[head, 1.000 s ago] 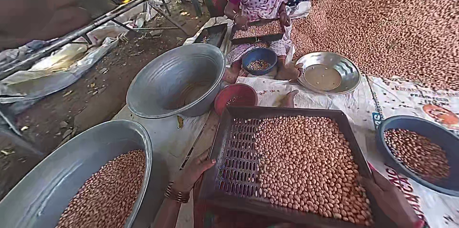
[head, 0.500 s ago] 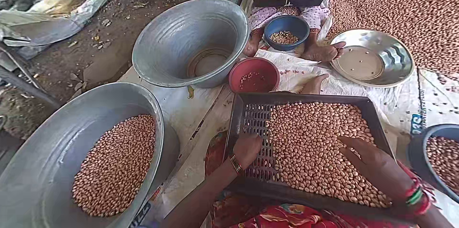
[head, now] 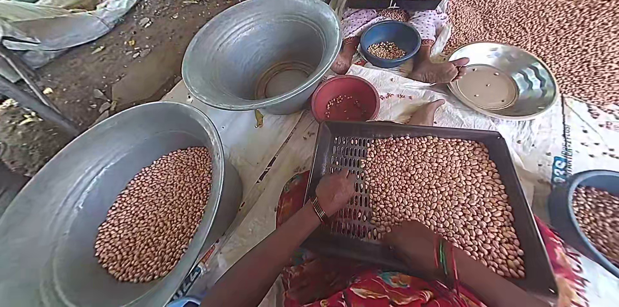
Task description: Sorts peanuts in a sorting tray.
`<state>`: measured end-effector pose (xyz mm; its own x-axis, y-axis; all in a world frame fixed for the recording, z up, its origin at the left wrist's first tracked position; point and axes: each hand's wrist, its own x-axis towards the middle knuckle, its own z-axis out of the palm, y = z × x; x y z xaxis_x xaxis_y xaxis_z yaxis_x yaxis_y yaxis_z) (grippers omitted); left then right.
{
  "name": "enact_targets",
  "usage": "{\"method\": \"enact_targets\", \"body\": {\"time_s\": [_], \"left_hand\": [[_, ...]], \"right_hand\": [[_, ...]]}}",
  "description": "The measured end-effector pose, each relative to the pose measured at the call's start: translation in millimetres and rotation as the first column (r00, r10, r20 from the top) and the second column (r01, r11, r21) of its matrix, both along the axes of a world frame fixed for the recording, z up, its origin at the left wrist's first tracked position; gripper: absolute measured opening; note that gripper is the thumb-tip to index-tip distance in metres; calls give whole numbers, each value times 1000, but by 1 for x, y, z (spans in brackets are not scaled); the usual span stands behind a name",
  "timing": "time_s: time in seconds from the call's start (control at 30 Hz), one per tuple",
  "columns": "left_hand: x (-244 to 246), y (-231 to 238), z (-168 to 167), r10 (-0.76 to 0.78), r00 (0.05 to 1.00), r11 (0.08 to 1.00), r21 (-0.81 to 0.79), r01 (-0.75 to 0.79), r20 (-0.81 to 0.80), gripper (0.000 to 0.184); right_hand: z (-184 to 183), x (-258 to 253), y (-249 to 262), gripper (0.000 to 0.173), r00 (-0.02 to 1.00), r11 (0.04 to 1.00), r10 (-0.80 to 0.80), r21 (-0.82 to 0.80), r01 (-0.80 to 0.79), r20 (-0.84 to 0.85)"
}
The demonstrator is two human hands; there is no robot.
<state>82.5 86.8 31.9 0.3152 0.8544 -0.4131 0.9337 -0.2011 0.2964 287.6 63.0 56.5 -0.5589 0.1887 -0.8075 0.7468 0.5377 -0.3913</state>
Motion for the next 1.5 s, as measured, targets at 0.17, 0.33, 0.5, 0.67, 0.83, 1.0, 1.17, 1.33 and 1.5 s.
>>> {"method": "enact_targets", "body": {"time_s": [0.17,0.33,0.5,0.67,0.83,1.0,1.17,1.33,1.5], "left_hand": [[-29,12,21,586,327,762,-368,-533,741,14],[-56,-2,15,565,-336,716,-651,-253,753,42],[-34,5,17,648,324,740,-467,-485,689,19],[-20,-5,37,346,842,887,-436,-149,414,32],[-27,-18,25,408,834,795,-593,-124,372,31],[5,-14,24,335,879,859,-494,-137,340,34],[-3,45,42,329,940,934,-178,-311,84,39],[-37,79,54,397,917,918,10,-397,40,37],[-40,86,42,190,980,979,87,-185,-53,36]], "right_hand": [[-18,1,56,35,757,818,-239,293,494,-608],[3,20,53,34,704,839,-408,66,540,-581],[-2,17,32,36,896,949,-300,-10,314,-326],[27,43,9,30,825,937,-350,-153,315,-443],[29,71,-16,30,835,918,-387,-246,311,-392],[24,55,-4,32,880,939,-338,-57,339,-335],[-2,-1,17,31,990,997,18,-68,-28,-143],[-10,-24,64,34,803,889,-220,225,399,-554],[-3,-28,110,43,767,641,-426,438,630,-480]]}}
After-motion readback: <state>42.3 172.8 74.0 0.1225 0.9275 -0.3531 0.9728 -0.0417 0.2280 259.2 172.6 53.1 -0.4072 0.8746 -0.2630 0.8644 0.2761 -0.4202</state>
